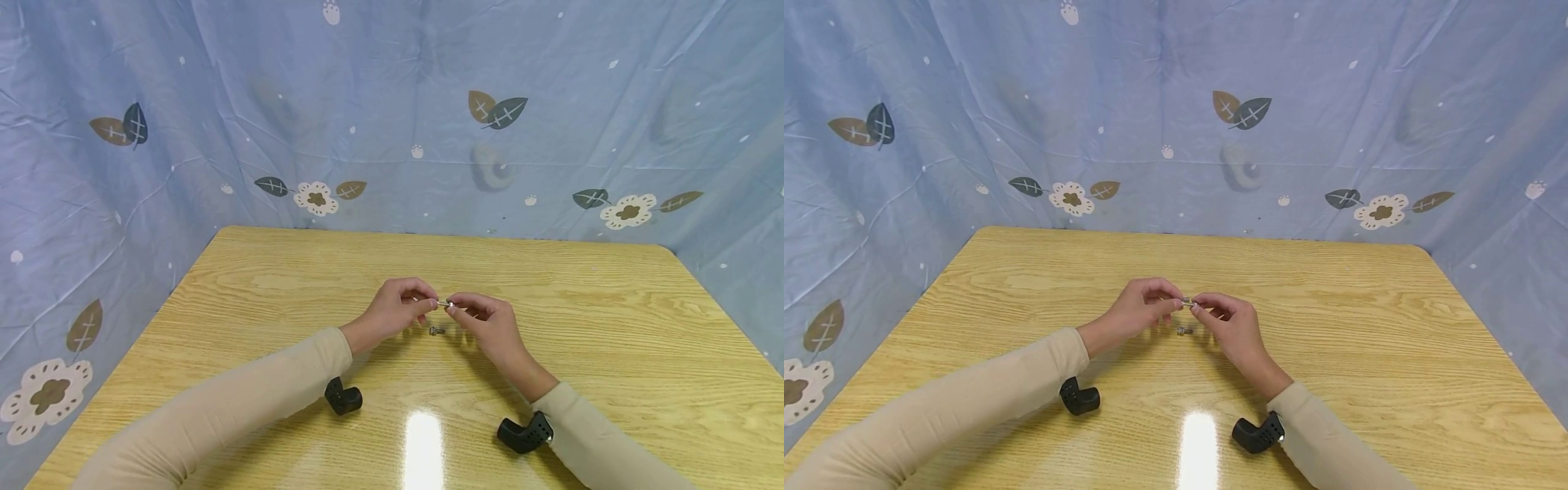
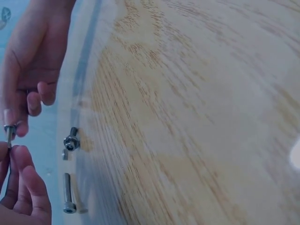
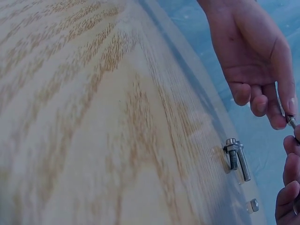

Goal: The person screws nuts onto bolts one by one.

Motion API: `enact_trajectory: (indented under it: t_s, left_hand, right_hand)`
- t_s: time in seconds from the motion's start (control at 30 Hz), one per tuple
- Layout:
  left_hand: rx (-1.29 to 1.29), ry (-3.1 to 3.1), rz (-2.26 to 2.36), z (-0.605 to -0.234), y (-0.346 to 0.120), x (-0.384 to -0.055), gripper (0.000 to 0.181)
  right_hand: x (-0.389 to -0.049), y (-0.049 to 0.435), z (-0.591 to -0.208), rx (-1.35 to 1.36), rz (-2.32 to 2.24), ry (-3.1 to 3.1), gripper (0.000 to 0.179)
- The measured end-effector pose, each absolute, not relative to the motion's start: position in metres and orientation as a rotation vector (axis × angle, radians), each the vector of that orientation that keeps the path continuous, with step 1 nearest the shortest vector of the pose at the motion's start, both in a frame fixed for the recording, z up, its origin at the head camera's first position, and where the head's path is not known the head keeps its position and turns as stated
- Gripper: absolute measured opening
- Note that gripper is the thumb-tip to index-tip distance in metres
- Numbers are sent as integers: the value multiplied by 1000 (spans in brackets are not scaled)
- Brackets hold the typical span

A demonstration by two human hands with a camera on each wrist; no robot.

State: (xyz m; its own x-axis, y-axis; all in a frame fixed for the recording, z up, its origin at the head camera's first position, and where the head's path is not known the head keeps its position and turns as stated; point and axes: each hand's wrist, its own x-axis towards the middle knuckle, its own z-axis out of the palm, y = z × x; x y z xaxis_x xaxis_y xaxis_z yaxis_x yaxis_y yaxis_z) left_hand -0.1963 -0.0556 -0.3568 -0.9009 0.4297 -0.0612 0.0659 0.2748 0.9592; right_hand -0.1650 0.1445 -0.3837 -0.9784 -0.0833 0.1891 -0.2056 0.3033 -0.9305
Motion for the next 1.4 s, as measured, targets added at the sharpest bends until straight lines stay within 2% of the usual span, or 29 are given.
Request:
enact_trajectory:
  t_s: [0.3, 1.0, 1.2, 1.4]
  left_hand:
    - [480, 2251, 1698, -359, -55, -197, 13]
    - [437, 2161, 1662, -350, -61, -202, 23]
    - [430, 2159, 1709, -352, -59, -201, 15]
    - [417, 2148, 1763, -356, -56, -202, 16]
  right_hand:
    - [-165, 145, -383, 285, 1778, -2431, 26]
    - [-166, 144, -381, 262, 1861, -2372, 28]
    - [-164, 143, -379, 271, 1865, -2378, 31]
    - [-164, 143, -378, 260, 1874, -2368, 31]
